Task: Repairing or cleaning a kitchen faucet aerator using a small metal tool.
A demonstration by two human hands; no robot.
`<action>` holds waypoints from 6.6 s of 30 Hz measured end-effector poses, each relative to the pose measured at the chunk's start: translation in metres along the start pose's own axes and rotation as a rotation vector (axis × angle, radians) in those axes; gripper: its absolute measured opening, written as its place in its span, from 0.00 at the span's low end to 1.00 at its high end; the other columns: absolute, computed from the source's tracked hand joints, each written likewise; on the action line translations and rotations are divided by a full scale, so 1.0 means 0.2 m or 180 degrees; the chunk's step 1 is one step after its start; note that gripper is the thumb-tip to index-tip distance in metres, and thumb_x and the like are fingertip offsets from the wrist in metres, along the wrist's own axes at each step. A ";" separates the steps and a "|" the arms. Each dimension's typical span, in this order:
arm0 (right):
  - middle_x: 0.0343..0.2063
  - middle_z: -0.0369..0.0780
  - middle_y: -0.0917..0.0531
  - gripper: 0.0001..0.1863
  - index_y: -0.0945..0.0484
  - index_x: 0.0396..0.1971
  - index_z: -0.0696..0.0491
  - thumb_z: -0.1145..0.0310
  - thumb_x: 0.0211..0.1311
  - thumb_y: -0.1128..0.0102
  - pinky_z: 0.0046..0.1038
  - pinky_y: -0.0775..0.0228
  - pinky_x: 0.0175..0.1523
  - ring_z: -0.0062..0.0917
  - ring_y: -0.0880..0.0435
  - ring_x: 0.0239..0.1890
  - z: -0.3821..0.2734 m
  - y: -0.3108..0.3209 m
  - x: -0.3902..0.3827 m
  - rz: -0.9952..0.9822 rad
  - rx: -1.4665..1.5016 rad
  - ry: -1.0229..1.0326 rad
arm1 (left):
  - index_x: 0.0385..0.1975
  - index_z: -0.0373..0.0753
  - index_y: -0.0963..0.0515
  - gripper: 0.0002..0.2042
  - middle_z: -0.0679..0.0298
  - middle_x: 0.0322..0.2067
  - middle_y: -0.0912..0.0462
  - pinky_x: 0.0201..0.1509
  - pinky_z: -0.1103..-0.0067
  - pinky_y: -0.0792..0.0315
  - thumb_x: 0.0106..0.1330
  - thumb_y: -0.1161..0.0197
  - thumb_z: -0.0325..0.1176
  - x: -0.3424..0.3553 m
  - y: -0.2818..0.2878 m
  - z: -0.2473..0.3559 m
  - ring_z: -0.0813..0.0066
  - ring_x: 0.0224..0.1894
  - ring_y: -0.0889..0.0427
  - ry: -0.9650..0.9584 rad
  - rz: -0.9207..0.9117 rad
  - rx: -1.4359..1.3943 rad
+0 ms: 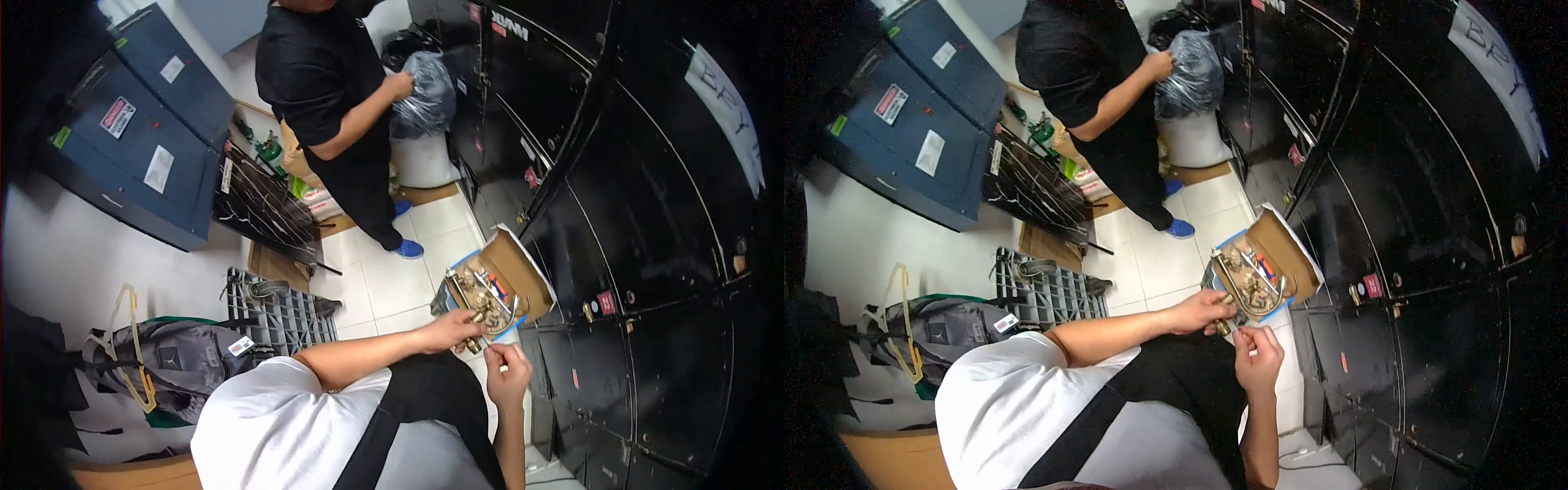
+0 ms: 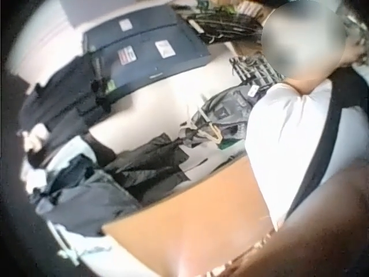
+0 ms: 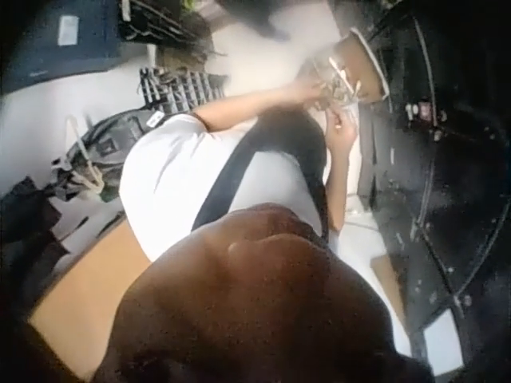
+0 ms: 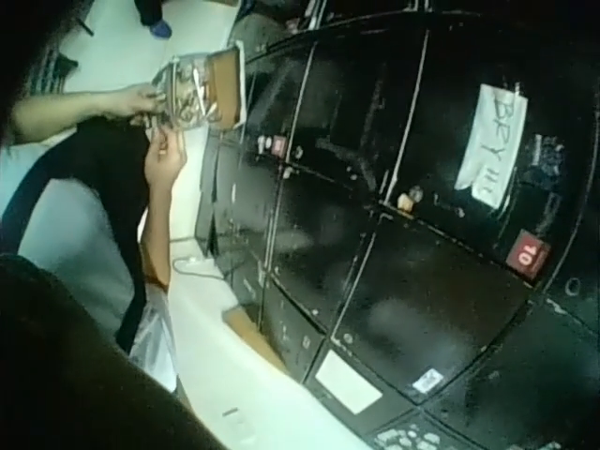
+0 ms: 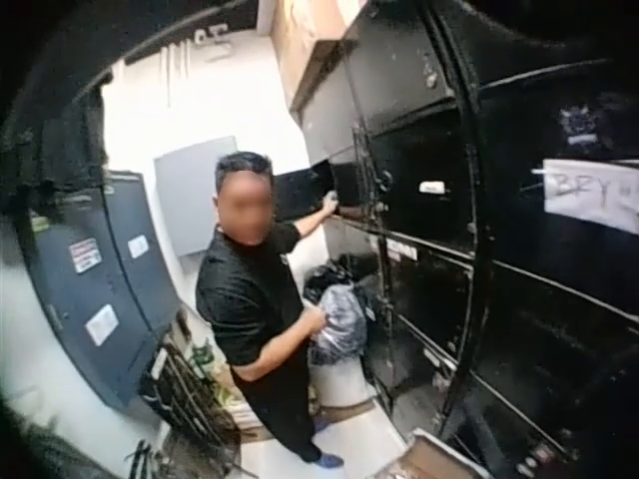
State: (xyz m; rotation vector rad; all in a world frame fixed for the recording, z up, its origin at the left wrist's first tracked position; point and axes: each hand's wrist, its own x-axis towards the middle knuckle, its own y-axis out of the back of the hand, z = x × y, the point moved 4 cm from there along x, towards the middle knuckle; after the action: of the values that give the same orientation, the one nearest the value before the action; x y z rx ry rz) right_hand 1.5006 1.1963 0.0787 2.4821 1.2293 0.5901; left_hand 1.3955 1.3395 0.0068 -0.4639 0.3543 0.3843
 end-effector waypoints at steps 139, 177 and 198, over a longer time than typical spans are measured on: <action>0.34 0.42 0.13 0.20 0.18 0.52 0.64 0.71 0.62 0.28 0.20 0.26 0.30 0.19 0.17 0.26 1.65 -0.64 -0.97 0.0902 0.1056 -0.3988 | 0.53 0.39 0.22 0.24 0.49 0.45 0.13 0.56 0.64 0.22 0.57 0.28 0.37 1.50 1.02 -1.27 0.52 0.50 0.14 0.0829 0.1535 0.2509; 0.32 0.39 0.14 0.10 0.18 0.46 0.55 0.66 0.71 0.38 0.23 0.23 0.31 0.23 0.15 0.27 1.45 -0.49 -1.59 0.1181 0.0933 -0.4766 | 0.45 0.35 0.18 0.15 0.53 0.36 0.13 0.44 0.69 0.21 0.65 0.33 0.38 1.45 1.30 -0.66 0.62 0.36 0.14 -0.0079 0.1761 0.2272; 0.35 0.47 0.11 0.24 0.20 0.56 0.54 0.63 0.60 0.35 0.40 0.21 0.50 0.43 0.11 0.40 2.20 -0.51 0.20 0.0348 -0.1431 -0.2549 | 0.51 0.46 0.18 0.20 0.56 0.48 0.21 0.57 0.61 0.24 0.57 0.25 0.38 1.21 1.32 -0.89 0.49 0.53 0.24 -0.0156 0.1365 0.4643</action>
State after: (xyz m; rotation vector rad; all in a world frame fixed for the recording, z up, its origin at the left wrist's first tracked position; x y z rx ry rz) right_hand 1.6688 1.2482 -0.3400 2.0581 0.5706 -0.1199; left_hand 1.4493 1.5363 -0.3374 1.0609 0.5871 0.4494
